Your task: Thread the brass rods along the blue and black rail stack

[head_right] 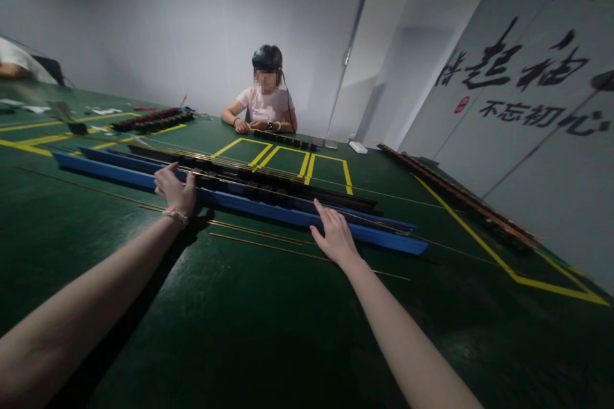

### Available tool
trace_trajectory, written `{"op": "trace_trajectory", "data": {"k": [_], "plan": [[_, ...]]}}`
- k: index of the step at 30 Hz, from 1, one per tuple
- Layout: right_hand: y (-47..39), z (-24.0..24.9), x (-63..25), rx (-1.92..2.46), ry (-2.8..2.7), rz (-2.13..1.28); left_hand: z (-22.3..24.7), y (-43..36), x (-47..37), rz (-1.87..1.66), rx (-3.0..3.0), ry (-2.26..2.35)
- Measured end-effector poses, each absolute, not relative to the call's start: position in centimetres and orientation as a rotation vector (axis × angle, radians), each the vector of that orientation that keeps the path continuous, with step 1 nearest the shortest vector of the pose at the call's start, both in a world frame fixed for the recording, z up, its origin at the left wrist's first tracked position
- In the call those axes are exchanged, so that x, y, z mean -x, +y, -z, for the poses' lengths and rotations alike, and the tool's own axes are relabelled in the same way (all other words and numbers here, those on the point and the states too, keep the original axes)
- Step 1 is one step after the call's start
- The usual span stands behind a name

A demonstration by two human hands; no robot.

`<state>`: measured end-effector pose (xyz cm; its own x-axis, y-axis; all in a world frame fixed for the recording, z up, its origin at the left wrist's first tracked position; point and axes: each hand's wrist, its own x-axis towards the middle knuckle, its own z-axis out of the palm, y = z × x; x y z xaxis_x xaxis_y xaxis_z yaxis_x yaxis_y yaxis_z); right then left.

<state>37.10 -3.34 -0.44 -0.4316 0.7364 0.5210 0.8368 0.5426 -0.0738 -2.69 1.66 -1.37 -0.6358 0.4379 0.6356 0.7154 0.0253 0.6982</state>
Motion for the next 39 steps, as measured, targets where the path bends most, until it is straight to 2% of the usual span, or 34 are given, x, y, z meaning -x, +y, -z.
{"op": "trace_trajectory", "data": {"k": [6,9,19,27,39], "plan": [[-3.3,0.5,-37.2,1.287,-2.237,0.231,0.4,0.3,-0.1,1.28,2.083,-1.345],[-3.3,0.5,-37.1,1.295,-2.231,0.22,0.1,-0.1,-1.5,1.138,2.266,-1.195],[-3.4,0.5,-37.1,1.346,-2.166,0.188,0.3,0.2,1.3,1.234,1.877,-1.402],[-3.5,0.2,-36.9,1.365,-2.181,0.188,-0.1,-0.6,-2.4,1.073,2.261,-1.104],[-3.6,0.3,-36.9,1.38,-2.289,0.365,0.3,0.5,0.6,1.247,1.946,-1.477]]}}
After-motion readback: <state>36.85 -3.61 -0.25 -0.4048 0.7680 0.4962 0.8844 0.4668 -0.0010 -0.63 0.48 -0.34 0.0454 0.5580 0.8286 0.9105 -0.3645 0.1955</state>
